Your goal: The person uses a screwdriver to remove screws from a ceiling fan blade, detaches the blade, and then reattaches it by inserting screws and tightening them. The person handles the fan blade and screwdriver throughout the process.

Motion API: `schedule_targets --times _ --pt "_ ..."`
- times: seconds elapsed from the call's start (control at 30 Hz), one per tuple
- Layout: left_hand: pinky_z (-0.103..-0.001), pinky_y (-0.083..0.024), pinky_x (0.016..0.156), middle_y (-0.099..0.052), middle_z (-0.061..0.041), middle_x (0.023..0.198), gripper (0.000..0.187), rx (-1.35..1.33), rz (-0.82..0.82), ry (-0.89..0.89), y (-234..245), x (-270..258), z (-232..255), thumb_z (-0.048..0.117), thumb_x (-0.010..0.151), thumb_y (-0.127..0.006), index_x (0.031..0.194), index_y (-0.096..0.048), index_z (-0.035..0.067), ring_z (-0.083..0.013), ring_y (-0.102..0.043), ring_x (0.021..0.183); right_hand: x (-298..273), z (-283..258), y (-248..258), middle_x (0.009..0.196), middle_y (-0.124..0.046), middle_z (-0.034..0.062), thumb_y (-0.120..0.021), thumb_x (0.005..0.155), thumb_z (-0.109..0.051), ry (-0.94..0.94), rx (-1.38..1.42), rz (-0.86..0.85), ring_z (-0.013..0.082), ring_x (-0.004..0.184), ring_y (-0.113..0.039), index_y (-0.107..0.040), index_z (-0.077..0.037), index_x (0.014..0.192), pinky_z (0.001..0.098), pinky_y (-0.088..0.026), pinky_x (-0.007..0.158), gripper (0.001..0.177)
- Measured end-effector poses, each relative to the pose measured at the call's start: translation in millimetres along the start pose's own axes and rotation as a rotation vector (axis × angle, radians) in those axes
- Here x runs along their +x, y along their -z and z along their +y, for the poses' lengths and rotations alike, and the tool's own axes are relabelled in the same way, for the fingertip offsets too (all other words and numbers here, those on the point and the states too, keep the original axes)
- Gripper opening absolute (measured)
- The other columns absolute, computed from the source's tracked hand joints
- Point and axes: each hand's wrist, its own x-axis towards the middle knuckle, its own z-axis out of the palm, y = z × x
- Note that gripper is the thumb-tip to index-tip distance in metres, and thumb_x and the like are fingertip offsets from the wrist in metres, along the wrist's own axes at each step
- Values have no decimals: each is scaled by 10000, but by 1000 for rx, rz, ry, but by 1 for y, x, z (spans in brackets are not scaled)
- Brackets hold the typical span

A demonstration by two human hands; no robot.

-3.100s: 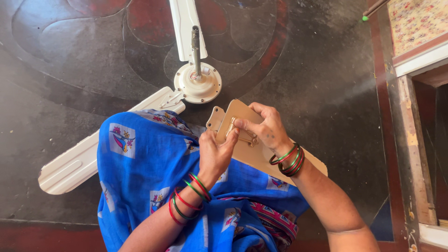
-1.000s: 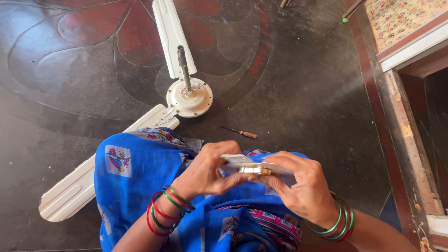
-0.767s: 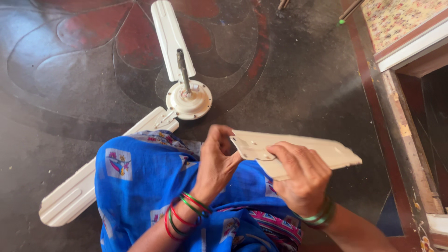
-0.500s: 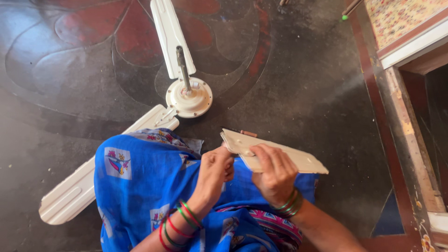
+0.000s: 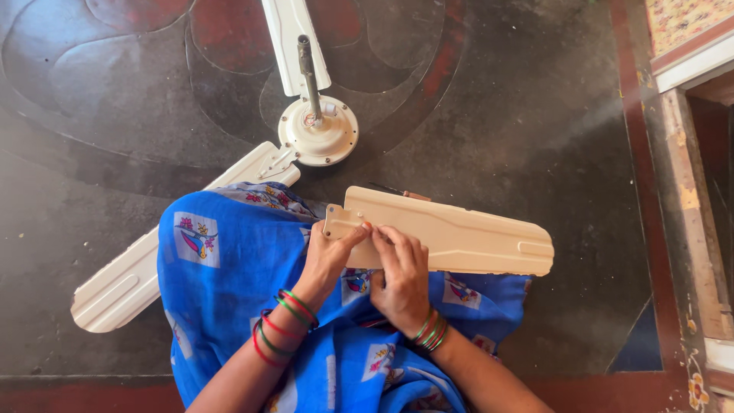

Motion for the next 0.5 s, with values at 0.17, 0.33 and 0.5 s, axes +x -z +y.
schedule_targets --times 0.17,0.33,0.5 --pt "-288 -518 694 -734 -32 885 241 -225 -75 47 9 22 -16 224 914 -767 979 -736 -5 -94 -646 778 12 24 11 1290 -567 169 -591 666 90 9 235 -129 356 1189 -574 -579 33 1376 417 -484 1028 713" --pt "-284 -472 691 -697 -15 878 248 -136 -121 2 8 48 -31 225 946 -757 965 -737 -22 -73 -581 790 17 43 10 1323 -569 153 -553 738 128 -136 386 -175 298 1189 -601 -580 -2 1415 357 -512 948 691" --pt "-294 -520 690 -740 -31 859 203 83 -122 -1 12 70 -40 165 860 -748 940 -751 -21 -95 -632 763 23 56 -4 1315 -584 128 -495 763 141 -277 485 -187 212 1106 -649 -586 -34 1411 295 -537 843 677"
